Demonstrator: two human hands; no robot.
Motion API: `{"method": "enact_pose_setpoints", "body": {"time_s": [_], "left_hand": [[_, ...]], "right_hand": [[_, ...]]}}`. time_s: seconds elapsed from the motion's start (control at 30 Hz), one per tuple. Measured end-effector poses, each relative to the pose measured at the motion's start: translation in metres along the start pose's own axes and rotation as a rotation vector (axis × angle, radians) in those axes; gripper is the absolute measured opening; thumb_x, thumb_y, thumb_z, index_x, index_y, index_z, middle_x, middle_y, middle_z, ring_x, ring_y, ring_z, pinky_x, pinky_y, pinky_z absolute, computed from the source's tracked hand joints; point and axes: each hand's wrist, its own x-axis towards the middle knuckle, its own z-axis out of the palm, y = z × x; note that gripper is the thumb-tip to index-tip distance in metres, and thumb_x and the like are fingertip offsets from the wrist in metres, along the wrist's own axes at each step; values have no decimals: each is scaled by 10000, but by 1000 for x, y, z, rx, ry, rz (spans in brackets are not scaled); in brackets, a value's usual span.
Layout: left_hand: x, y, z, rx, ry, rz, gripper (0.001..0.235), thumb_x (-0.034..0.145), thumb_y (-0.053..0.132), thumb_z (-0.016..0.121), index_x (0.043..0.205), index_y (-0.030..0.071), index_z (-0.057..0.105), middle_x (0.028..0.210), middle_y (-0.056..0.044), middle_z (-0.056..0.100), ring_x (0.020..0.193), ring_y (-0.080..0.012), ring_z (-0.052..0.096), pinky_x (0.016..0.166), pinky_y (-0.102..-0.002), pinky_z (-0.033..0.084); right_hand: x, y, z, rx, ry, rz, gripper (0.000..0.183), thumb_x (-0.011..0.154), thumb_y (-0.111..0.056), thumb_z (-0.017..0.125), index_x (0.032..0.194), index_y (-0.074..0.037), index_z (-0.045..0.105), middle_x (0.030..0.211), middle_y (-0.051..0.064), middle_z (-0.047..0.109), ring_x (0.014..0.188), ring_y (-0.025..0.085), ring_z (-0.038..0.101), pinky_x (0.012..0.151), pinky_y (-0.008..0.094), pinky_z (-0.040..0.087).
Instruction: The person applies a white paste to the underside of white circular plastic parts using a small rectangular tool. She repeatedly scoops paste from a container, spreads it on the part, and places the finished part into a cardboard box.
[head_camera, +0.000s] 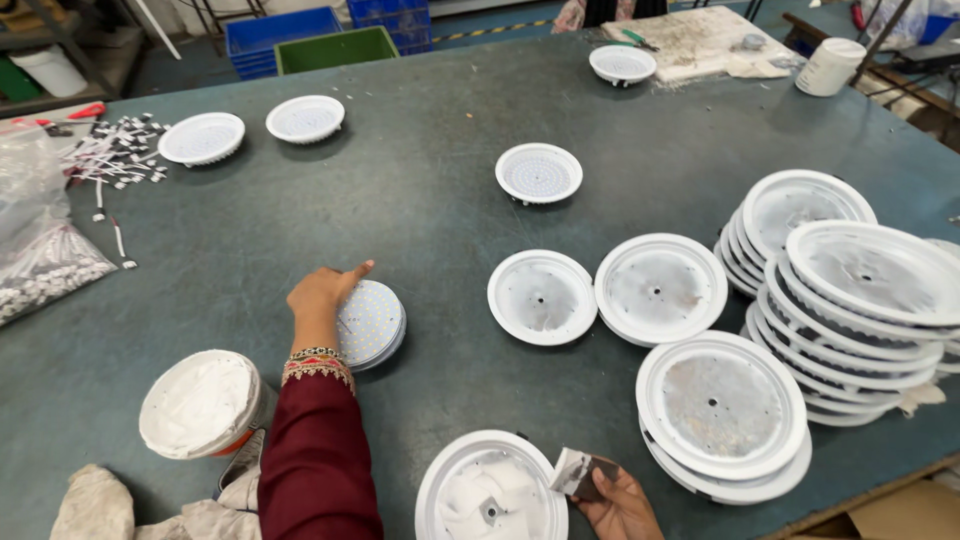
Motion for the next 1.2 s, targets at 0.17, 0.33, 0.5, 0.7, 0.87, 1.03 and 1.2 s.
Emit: {"method": "enact_pose_setpoints", "body": {"time_s": [0.17,0.33,0.5,0.7,0.87,1.03,1.2], "left_hand": [[-40,12,7,19,-24,61,827,804,847,513,1244,197,775,1297,-118,728,1255,-314,657,1000,-470,517],[-75,14,27,35,-50,85,791,842,830,502,1206,183,777,1280,-134,718,1240,-329,651,982,-479,515],[-110,24,26,-13,-39,93,857,843,853,441,1348,202,675,1402,-147,629,1297,-333,613,1036,-505,488],[-194,22,22,-53,172,526,1205,630,794,762,1615,322,253,1638,-243,232,1511,-498,174,1140,-714,260],[-235,19,42,410,30,504,1366,517,654,937,1603,425,141,1682,-244,-58,1508,-547,-81,1043,-839,124],[-206,25,27,306,-94,427,1417,441,674,946,1603,476,159,1715,-181,-11,1555,-488,-46,1117,-812,163],[-194,27,22,344,-207,403,1458,438,681,982,1594,505,111,1698,-198,-84,1539,-481,-129,1126,-799,107]], "right_hand": [[-19,-11,28,-30,-121,-41,222,975,-88,615,1160,30,646,1118,167,743,1010,269,727,897,445,571],[-25,-19,48,-71,-80,-33,217,987,-111,616,1168,4,655,1115,154,746,996,261,718,888,434,552],[-25,-26,53,-65,-116,-21,192,997,-112,615,1155,-10,650,1128,148,744,1037,246,712,914,431,548],[-27,-24,63,-69,-109,-22,203,985,-110,615,1150,-3,665,1103,151,752,1015,251,714,921,433,544],[-29,-26,74,-76,-143,-1,204,971,-114,619,1126,5,678,1084,154,763,1006,254,726,923,422,544],[-32,-28,78,-61,-173,-17,180,982,-110,622,1116,-7,686,1072,148,764,990,238,724,896,402,548],[-30,-29,79,-66,-178,-27,163,986,-109,628,1104,-14,688,1060,146,766,980,229,722,887,394,545]]}}
